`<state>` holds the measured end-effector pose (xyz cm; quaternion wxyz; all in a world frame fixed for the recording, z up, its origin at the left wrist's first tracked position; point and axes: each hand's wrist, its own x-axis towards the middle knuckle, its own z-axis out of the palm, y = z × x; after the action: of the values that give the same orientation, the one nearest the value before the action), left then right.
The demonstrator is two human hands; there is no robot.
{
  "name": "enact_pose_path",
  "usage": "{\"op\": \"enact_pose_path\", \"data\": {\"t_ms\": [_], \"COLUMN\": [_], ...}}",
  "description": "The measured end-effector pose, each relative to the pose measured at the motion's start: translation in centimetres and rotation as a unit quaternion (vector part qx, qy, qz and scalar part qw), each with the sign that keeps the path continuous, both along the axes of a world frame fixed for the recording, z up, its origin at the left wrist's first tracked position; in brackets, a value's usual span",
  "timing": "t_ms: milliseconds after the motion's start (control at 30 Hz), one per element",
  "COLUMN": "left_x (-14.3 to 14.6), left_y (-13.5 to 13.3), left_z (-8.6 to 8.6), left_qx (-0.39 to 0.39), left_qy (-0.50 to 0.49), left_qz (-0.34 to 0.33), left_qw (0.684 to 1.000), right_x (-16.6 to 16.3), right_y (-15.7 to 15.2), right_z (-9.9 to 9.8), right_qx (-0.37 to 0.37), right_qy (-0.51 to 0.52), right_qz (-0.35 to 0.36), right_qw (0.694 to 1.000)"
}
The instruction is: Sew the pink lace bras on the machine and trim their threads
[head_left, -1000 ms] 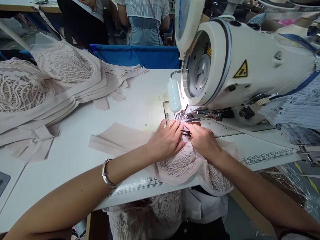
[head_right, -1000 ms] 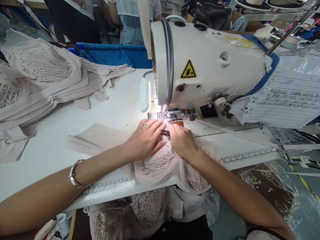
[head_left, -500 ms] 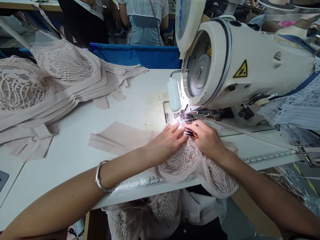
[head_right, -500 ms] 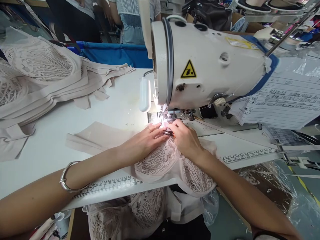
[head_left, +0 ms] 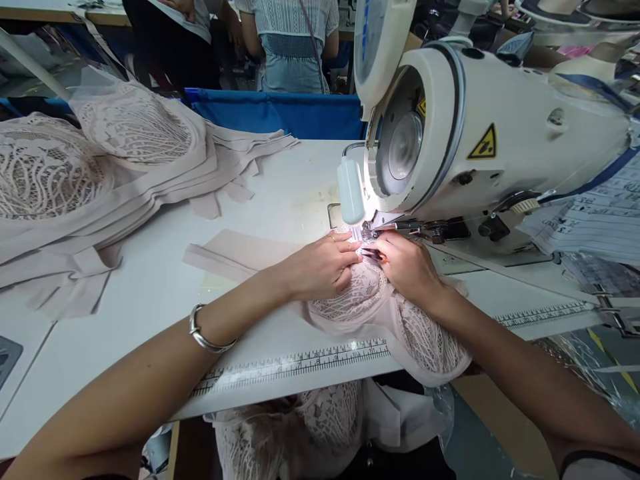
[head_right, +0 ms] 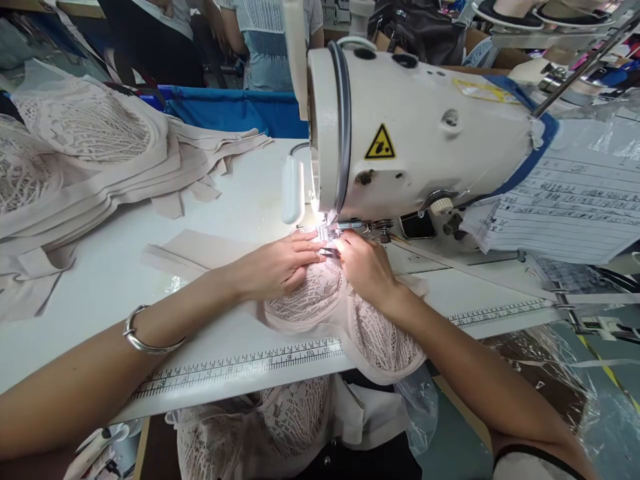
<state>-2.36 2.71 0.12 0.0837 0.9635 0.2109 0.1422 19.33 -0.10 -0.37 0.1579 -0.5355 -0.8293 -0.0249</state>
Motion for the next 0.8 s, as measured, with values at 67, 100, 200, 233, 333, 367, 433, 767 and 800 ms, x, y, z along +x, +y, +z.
{"op": "enact_pose_path", "data": {"t_ms": [67, 100, 200, 233, 333, 367, 433, 767, 800], "left_x": [0.2, 0.4, 0.8, 0.9, 1.2, 1.3, 1.4, 1.3, 1.3], "left_y": [-0.5, -0.8, -1.8, -2.1, -2.8, -3.0, -3.1, -2.2, -2.2], "left_z": [0.1, 0.1, 0.0, 0.0, -0.1, -0.2, -0.2, -0.5, -0.5], "left_qx": [0.026, 0.042, 0.080, 0.086, 0.101, 0.106, 0.113, 0.096, 0.092], "left_qy": [0.006, 0.012, 0.032, 0.036, 0.036, 0.036, 0.037, 0.012, 0.007], "left_qz": [0.016, 0.021, 0.009, -0.001, -0.013, -0.011, -0.009, -0.020, -0.019], "left_qw": [1.000, 0.999, 0.996, 0.996, 0.994, 0.994, 0.993, 0.995, 0.996], "right_x": [0.2, 0.4, 1.2, 1.4, 2.3, 2.6, 3.2, 3.7, 3.5], "right_y": [-1.4, -2.3, -5.5, -6.5, -8.1, -8.1, -7.6, -2.5, -2.2], "right_z": [0.6, 0.8, 0.8, 0.6, -0.6, -0.9, -1.2, 1.1, 1.2], "right_qx": [0.016, 0.020, 0.004, 0.002, 0.041, 0.060, 0.084, -0.097, -0.101], "right_qy": [-0.006, -0.009, -0.018, -0.021, -0.015, -0.013, -0.010, -0.119, -0.124], "right_qz": [-0.024, -0.036, -0.062, -0.067, -0.053, -0.033, 0.007, 0.018, 0.019], "right_qw": [1.000, 0.999, 0.998, 0.998, 0.998, 0.998, 0.996, 0.988, 0.987]}}
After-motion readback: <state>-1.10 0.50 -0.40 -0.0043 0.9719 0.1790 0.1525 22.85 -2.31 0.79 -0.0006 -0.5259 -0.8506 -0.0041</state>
